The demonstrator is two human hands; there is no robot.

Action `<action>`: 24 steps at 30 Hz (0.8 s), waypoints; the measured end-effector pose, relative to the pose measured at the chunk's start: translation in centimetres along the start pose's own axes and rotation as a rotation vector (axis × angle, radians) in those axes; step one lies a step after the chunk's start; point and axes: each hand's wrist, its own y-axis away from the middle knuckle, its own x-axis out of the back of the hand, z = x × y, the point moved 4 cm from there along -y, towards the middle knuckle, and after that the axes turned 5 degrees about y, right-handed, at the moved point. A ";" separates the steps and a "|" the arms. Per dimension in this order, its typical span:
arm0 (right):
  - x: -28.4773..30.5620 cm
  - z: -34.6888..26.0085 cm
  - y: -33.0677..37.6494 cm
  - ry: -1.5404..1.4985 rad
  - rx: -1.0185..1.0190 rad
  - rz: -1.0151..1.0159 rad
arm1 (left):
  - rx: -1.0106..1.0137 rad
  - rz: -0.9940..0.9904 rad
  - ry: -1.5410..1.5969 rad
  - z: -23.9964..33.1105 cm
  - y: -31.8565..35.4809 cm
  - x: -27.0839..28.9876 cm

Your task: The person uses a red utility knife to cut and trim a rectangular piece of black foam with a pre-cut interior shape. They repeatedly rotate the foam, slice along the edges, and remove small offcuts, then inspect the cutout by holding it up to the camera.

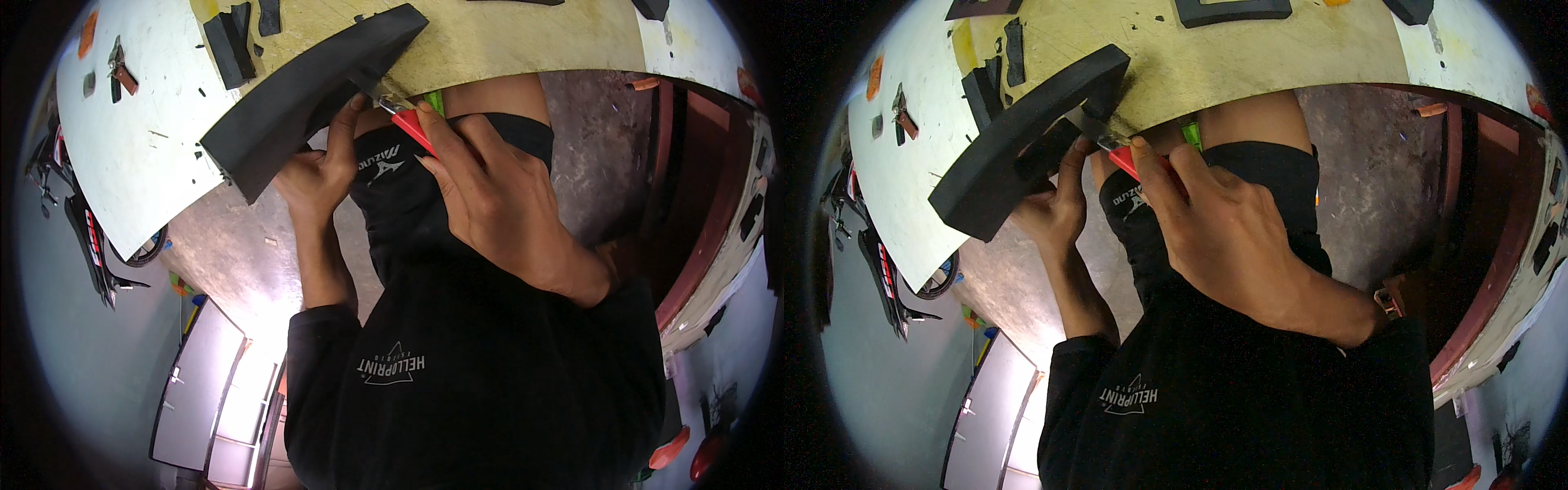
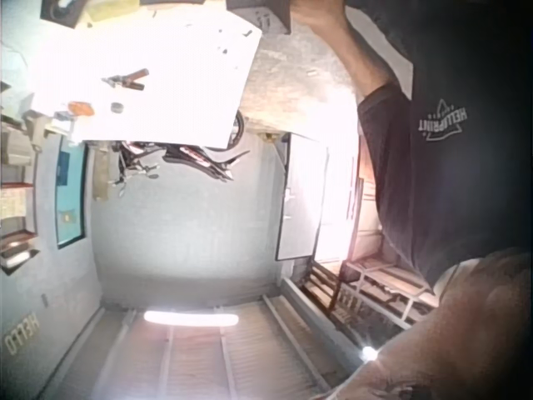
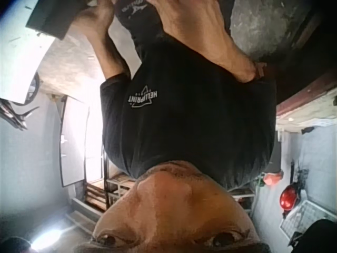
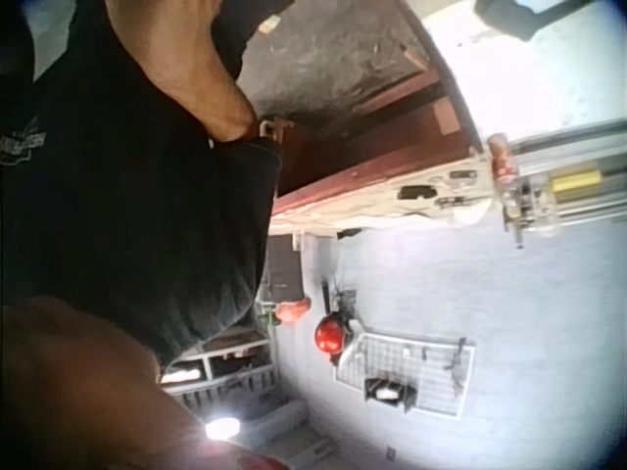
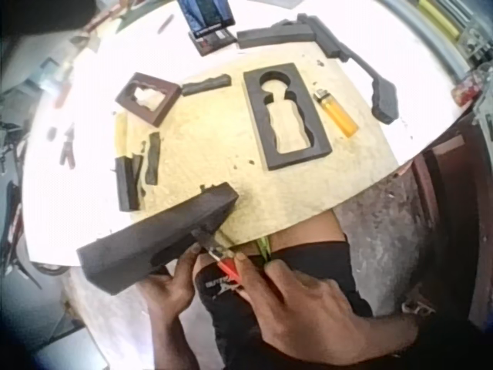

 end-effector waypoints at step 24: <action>-0.3 0.3 -0.6 0.050 -0.005 -0.026 | 0.121 -0.092 0.060 -0.5 -0.3 0.0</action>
